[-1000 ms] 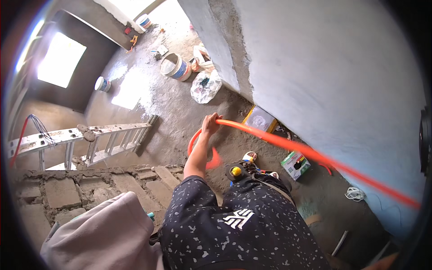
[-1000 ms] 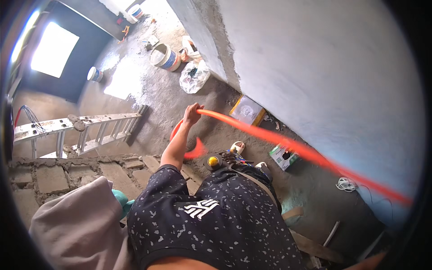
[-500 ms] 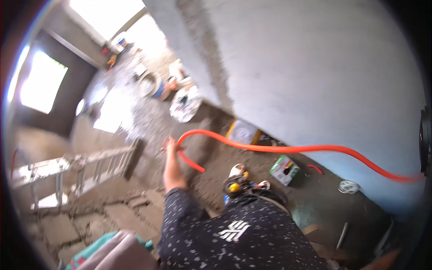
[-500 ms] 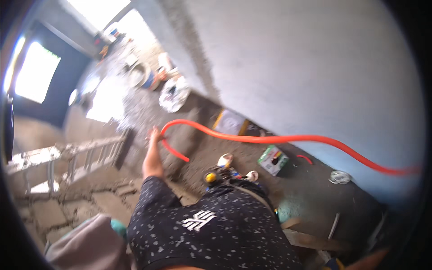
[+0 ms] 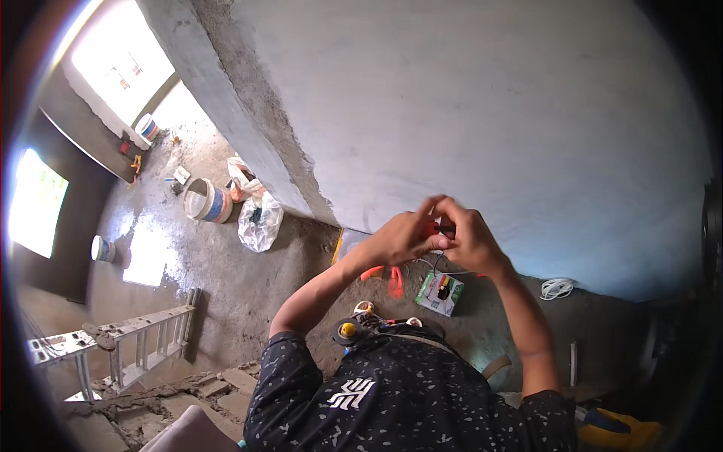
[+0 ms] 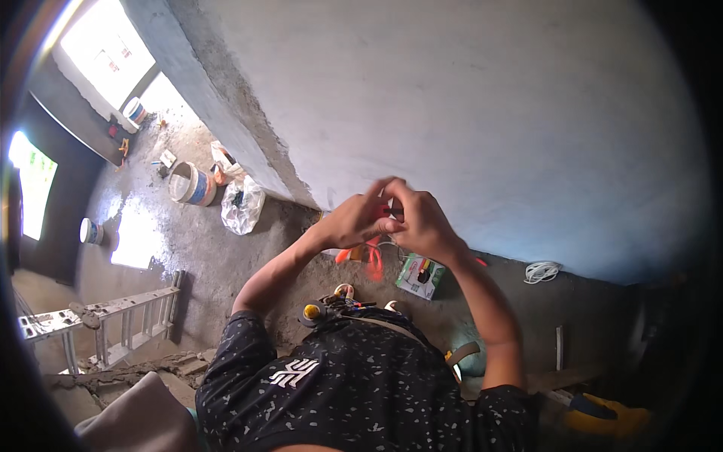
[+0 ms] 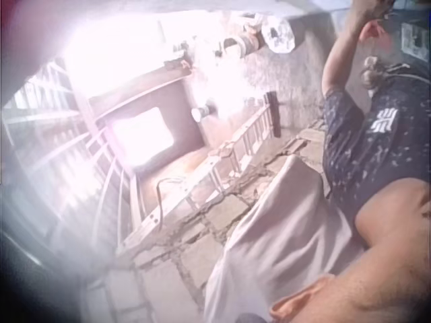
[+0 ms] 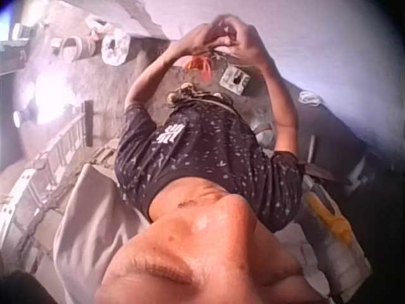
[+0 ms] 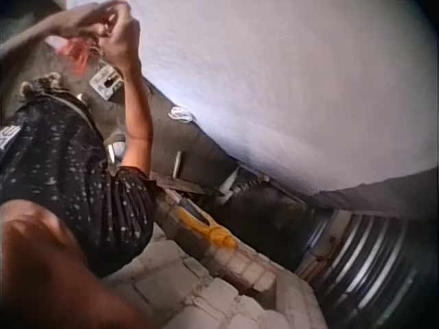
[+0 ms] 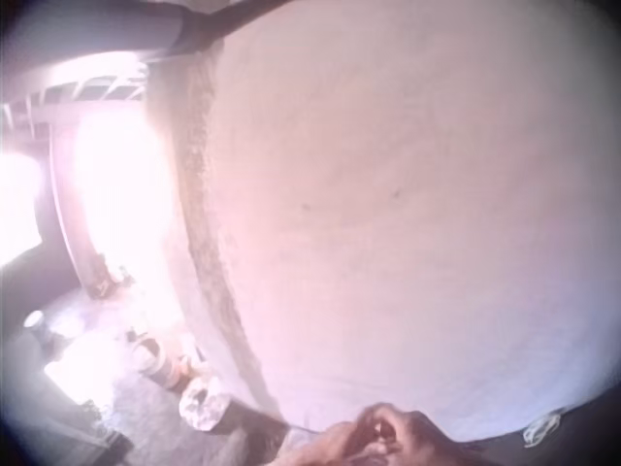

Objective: The person prepares electrical wiring by cutting a wire with pliers and then wrapping a section of the wire with adhesive tape.

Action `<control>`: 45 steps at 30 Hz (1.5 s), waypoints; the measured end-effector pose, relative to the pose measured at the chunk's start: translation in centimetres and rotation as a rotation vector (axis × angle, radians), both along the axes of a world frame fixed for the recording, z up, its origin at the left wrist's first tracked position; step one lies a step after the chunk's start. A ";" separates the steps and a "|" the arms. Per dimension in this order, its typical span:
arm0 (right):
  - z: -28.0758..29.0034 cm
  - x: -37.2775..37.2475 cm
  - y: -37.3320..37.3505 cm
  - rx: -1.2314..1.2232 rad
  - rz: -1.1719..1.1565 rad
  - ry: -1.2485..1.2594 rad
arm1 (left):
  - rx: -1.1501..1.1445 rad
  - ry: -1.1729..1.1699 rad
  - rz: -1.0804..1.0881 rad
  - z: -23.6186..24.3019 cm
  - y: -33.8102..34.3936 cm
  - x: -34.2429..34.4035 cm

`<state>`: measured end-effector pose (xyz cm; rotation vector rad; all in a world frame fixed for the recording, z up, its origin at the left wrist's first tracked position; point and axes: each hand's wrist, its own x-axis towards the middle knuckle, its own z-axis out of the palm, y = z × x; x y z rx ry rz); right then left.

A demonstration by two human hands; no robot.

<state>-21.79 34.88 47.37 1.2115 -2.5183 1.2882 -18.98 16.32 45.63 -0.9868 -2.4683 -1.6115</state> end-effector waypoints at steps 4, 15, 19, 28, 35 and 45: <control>1.8 -0.9 2.4 -0.325 0.284 -0.671 | -0.005 -0.119 0.248 3.5 -1.6 1.2; 8.8 1.6 -0.2 0.118 0.012 0.450 | -0.244 0.263 0.403 4.6 -1.1 1.3; 0.3 -0.9 -0.4 0.045 -0.041 0.355 | -0.300 0.386 0.488 1.2 -0.3 0.7; 13.2 0.8 0.2 0.003 -0.124 0.031 | 0.043 0.309 0.403 4.8 -0.8 -0.3; 9.5 0.7 -1.2 0.020 -0.111 0.381 | 0.117 0.216 0.485 3.9 0.4 -1.4; 11.2 0.9 -1.4 -0.034 -0.132 0.467 | 0.052 0.346 0.445 6.0 0.5 0.0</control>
